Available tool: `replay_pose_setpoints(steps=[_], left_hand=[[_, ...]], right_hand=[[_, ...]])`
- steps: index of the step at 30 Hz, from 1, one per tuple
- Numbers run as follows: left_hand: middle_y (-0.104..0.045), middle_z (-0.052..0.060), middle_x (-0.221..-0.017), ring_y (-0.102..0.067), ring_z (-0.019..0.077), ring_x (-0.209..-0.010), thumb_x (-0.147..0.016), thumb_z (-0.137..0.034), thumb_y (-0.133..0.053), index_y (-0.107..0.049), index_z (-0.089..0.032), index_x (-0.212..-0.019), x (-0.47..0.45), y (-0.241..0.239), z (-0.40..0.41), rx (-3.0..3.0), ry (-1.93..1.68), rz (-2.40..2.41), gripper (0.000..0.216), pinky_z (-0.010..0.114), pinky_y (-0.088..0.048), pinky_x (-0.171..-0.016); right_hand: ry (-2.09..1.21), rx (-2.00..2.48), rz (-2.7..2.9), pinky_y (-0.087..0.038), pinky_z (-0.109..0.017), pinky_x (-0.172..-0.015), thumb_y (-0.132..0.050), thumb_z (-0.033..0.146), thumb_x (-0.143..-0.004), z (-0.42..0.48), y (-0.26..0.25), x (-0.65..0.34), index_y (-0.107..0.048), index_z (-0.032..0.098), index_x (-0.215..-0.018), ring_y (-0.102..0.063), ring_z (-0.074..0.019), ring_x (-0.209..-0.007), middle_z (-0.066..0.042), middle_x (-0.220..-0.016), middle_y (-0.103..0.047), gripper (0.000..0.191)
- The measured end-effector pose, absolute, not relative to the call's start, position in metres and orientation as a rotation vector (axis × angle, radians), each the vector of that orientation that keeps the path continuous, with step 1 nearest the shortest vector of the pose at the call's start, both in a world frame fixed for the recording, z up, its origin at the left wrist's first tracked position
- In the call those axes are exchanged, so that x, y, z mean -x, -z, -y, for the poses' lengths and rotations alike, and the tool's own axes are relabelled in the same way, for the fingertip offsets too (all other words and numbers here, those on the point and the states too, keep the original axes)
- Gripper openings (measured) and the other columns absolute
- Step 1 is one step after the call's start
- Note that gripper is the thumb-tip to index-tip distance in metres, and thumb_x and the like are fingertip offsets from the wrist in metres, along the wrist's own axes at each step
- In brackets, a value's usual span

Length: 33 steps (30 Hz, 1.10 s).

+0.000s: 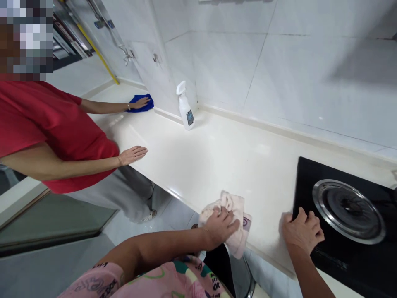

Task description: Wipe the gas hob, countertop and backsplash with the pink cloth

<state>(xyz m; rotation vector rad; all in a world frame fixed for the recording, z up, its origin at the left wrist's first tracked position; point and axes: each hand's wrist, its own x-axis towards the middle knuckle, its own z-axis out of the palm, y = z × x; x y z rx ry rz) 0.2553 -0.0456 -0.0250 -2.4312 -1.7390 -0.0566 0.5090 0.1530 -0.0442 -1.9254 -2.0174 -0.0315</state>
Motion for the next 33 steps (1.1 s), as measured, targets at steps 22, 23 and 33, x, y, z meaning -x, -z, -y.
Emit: replay_pose_setpoints(steps=[22, 23, 33], left_hand=[[-0.047, 0.012, -0.170, -0.044, 0.0400, -0.148, -0.084, -0.052, -0.081, -0.053, -0.036, -0.157, -0.026, -0.014, 0.107, 2.239, -0.190, 2.406, 0.080, 0.054, -0.036, -0.116], [-0.046, 0.012, -0.170, -0.044, 0.0398, -0.149, -0.082, -0.048, -0.083, -0.052, -0.035, -0.157, -0.008, -0.020, 0.113, 2.165, -0.232, 2.450, 0.081, 0.054, -0.035, -0.117], [-0.048, 0.020, -0.165, -0.043, 0.0450, -0.149, -0.075, -0.029, -0.080, -0.052, -0.023, -0.156, 0.021, -0.028, 0.125, 1.788, -0.358, 2.598, 0.086, 0.060, -0.031, -0.122]], right_hand=[[0.046, 1.904, 2.005, -0.039, -0.073, -0.111, -0.043, 0.042, -0.099, -0.152, 0.047, -0.507, -0.060, 0.011, -0.145, -0.046, -0.0472, -0.146, -0.029, -0.156, -0.050, 0.058], [0.053, 1.898, 2.004, -0.040, -0.073, -0.110, -0.043, 0.041, -0.099, -0.152, 0.046, -0.506, -0.060, 0.011, -0.145, -0.046, -0.0474, -0.146, -0.029, -0.156, -0.051, 0.057], [0.067, 1.932, 2.033, -0.039, -0.070, -0.114, -0.040, 0.039, -0.101, -0.153, 0.042, -0.502, -0.059, 0.011, -0.144, -0.044, -0.0438, -0.149, -0.029, -0.158, -0.049, 0.055]])
